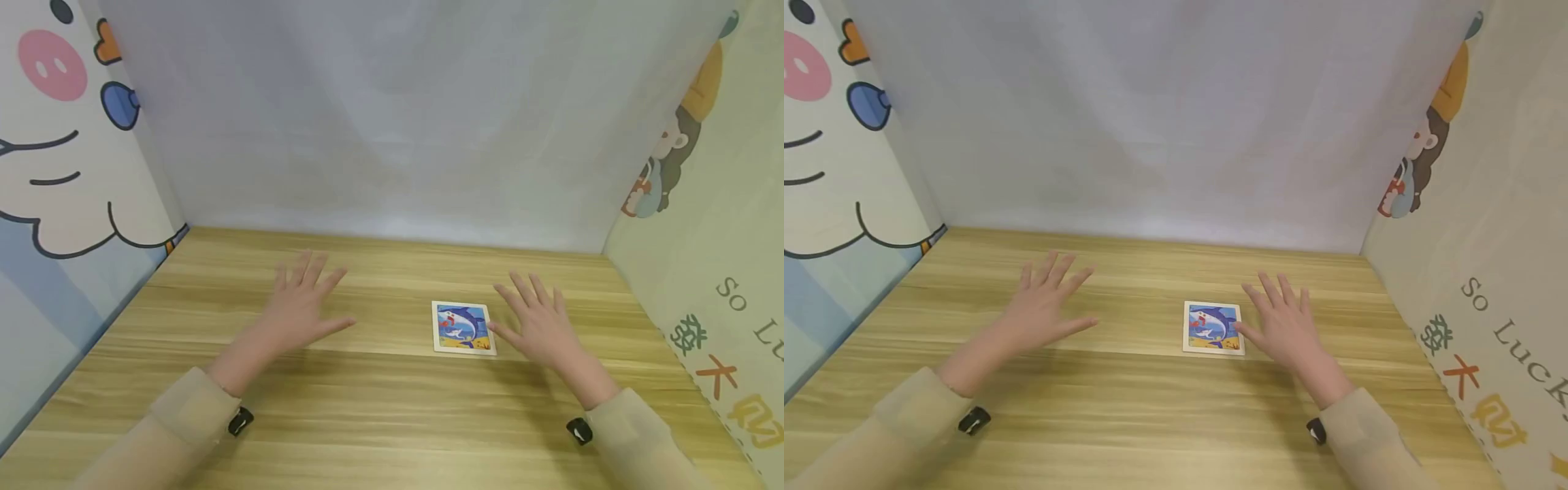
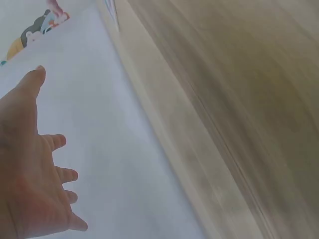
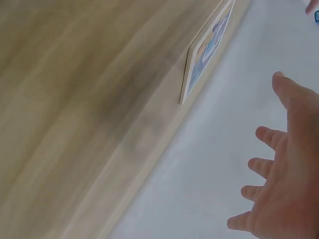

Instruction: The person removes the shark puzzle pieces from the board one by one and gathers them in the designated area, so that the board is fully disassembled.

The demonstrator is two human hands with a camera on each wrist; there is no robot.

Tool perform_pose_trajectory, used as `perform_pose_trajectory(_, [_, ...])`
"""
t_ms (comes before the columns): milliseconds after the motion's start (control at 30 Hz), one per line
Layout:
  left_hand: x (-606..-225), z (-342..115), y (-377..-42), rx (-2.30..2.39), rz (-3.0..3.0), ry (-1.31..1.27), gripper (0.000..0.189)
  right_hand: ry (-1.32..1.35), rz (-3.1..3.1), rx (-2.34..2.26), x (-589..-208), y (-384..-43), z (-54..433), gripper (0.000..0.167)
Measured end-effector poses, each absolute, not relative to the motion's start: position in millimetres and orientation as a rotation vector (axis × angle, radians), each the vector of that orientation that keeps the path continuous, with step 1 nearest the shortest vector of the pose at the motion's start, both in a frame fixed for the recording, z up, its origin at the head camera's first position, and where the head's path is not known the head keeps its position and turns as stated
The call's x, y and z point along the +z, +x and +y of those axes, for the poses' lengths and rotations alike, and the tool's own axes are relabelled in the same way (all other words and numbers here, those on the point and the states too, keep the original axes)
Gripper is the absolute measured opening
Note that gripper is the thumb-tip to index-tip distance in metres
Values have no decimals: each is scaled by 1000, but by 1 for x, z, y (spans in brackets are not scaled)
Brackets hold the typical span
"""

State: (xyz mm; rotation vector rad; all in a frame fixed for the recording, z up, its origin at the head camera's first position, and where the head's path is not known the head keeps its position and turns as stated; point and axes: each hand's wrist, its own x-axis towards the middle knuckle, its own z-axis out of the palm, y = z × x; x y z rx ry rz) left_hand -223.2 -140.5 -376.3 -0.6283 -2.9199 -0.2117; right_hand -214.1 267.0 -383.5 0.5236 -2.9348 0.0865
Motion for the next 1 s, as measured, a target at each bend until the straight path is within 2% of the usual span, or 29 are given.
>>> perform_pose_trajectory(633, [-391,-37,-264,-235,-2819,-944,85,884,-2904,114,-398,-254,247,79])
perform_pose_trajectory(1000, [-407,6,-284,-292,-2956,-1100,76,956,-3126,485,-411,-266,245,83])
